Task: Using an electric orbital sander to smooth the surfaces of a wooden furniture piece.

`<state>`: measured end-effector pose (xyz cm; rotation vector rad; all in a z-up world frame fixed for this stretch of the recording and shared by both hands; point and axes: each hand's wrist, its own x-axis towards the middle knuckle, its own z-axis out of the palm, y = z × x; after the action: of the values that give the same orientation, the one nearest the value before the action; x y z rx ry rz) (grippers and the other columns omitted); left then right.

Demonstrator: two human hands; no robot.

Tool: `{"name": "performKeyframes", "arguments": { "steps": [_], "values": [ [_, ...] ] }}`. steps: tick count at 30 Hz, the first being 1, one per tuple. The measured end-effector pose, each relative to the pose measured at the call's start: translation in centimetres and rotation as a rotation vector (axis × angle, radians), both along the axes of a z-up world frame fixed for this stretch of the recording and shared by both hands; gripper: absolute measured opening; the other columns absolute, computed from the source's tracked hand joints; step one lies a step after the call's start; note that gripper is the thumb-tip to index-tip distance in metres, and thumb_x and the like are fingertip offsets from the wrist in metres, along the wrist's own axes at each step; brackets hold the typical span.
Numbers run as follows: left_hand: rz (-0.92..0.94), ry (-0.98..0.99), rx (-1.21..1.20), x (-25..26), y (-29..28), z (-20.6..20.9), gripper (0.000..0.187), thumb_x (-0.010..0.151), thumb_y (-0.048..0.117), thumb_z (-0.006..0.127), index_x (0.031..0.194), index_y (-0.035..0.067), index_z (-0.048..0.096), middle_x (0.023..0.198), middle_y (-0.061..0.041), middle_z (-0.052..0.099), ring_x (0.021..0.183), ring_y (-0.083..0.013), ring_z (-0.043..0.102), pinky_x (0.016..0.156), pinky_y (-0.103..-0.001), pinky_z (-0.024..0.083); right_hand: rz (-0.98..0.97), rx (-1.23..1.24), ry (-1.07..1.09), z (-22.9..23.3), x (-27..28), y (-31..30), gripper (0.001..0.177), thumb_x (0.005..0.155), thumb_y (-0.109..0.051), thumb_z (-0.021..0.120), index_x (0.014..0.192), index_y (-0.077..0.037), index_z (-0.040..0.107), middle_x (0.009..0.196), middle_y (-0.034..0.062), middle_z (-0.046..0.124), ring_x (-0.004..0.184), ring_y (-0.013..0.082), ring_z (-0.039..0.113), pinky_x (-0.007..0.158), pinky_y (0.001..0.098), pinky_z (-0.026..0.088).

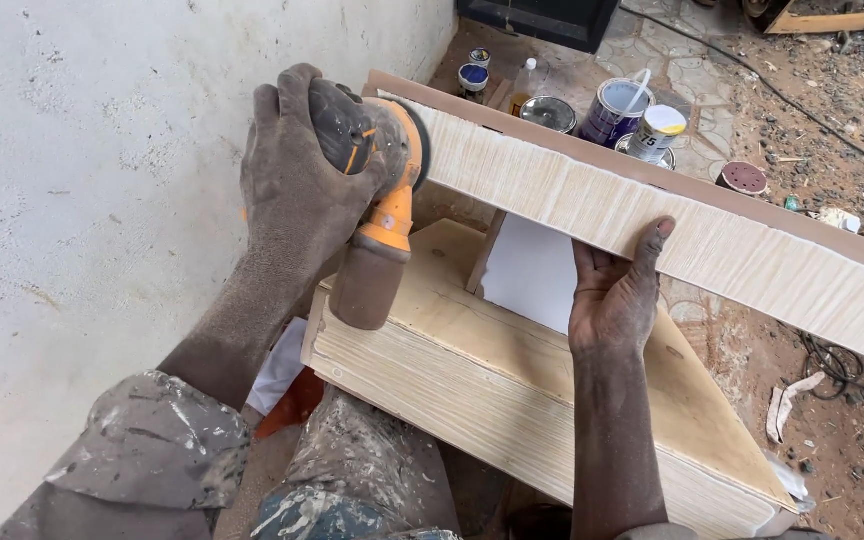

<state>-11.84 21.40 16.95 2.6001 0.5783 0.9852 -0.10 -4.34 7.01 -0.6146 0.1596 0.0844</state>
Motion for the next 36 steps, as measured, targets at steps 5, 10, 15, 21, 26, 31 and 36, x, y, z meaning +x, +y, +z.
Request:
{"name": "performKeyframes", "arguments": {
  "steps": [5, 10, 15, 21, 26, 31, 36],
  "values": [
    [0.017, -0.009, 0.037, 1.0, 0.2, 0.4, 0.084, 0.078, 0.032, 0.092, 0.141, 0.013, 0.04, 0.115, -0.014, 0.051, 0.101, -0.0298, 0.063, 0.081, -0.048, 0.056, 0.011, -0.005, -0.013, 0.0, 0.0, -0.1, 0.099, 0.067, -0.044, 0.079, 0.146, -0.001, 0.039, 0.131, 0.0195, 0.061, 0.123, 0.0303, 0.067, 0.115, 0.046, 0.056],
    [0.039, -0.031, 0.034, 0.9, 0.2, 0.3, 0.088, 0.071, 0.03, 0.099, 0.136, 0.014, 0.041, 0.113, -0.012, 0.051, 0.099, -0.0265, 0.067, 0.084, -0.047, 0.059, 0.004, 0.009, 0.012, 0.2, 0.0, -0.1, 0.094, 0.071, -0.042, 0.077, 0.146, 0.0, 0.038, 0.131, 0.0193, 0.061, 0.123, 0.0298, 0.067, 0.115, 0.0458, 0.056],
    [-0.013, 0.023, 0.059, 1.2, -2.0, -0.6, 0.09, 0.08, 0.041, 0.093, 0.144, 0.016, 0.035, 0.114, -0.01, 0.047, 0.1, -0.0233, 0.062, 0.077, -0.041, 0.061, -0.001, 0.006, 0.006, 0.1, 0.0, 0.0, 0.097, 0.069, -0.043, 0.078, 0.145, 0.001, 0.038, 0.129, 0.0182, 0.062, 0.121, 0.0287, 0.069, 0.114, 0.045, 0.058],
    [-0.057, 0.054, 0.135, 3.2, -6.1, -1.0, 0.079, 0.086, 0.058, 0.081, 0.14, 0.014, 0.042, 0.111, -0.015, 0.049, 0.09, -0.0214, 0.06, 0.062, -0.033, 0.06, -0.045, 0.06, 0.074, 0.3, -0.2, 0.0, 0.099, 0.065, -0.036, 0.084, 0.142, 0.004, 0.036, 0.128, 0.0206, 0.062, 0.122, 0.0332, 0.07, 0.109, 0.045, 0.061],
    [-0.153, 0.082, 0.101, 4.3, -12.2, -0.3, 0.105, 0.061, 0.039, 0.1, 0.139, 0.013, 0.034, 0.112, -0.016, 0.051, 0.086, -0.0257, 0.064, 0.063, -0.038, 0.061, -0.001, 0.005, 0.035, 1.1, -0.9, -0.1, 0.086, 0.07, -0.043, 0.079, 0.137, 0.002, 0.05, 0.119, 0.0154, 0.068, 0.113, 0.0257, 0.073, 0.103, 0.0348, 0.065],
    [-0.249, 0.067, 0.112, 4.2, -13.4, -0.1, 0.101, 0.068, 0.036, 0.094, 0.14, 0.01, 0.027, 0.113, -0.017, 0.049, 0.09, -0.0269, 0.066, 0.067, -0.038, 0.063, 0.051, -0.044, -0.015, 1.3, -1.2, -0.4, 0.055, 0.085, -0.046, 0.069, 0.122, -0.006, 0.065, 0.105, 0.0031, 0.075, 0.091, 0.0095, 0.075, 0.081, 0.0173, 0.066],
    [-0.078, 0.102, 0.06, 3.9, -6.9, -2.0, 0.114, 0.064, 0.046, 0.1, 0.148, 0.02, 0.027, 0.117, -0.015, 0.048, 0.088, -0.0211, 0.062, 0.055, -0.029, 0.06, 0.002, 0.025, -0.009, 0.7, -0.7, -0.4, 0.09, 0.071, -0.041, 0.082, 0.144, -0.003, 0.045, 0.126, 0.0149, 0.071, 0.116, 0.0245, 0.077, 0.112, 0.0426, 0.065]
  ]
}}
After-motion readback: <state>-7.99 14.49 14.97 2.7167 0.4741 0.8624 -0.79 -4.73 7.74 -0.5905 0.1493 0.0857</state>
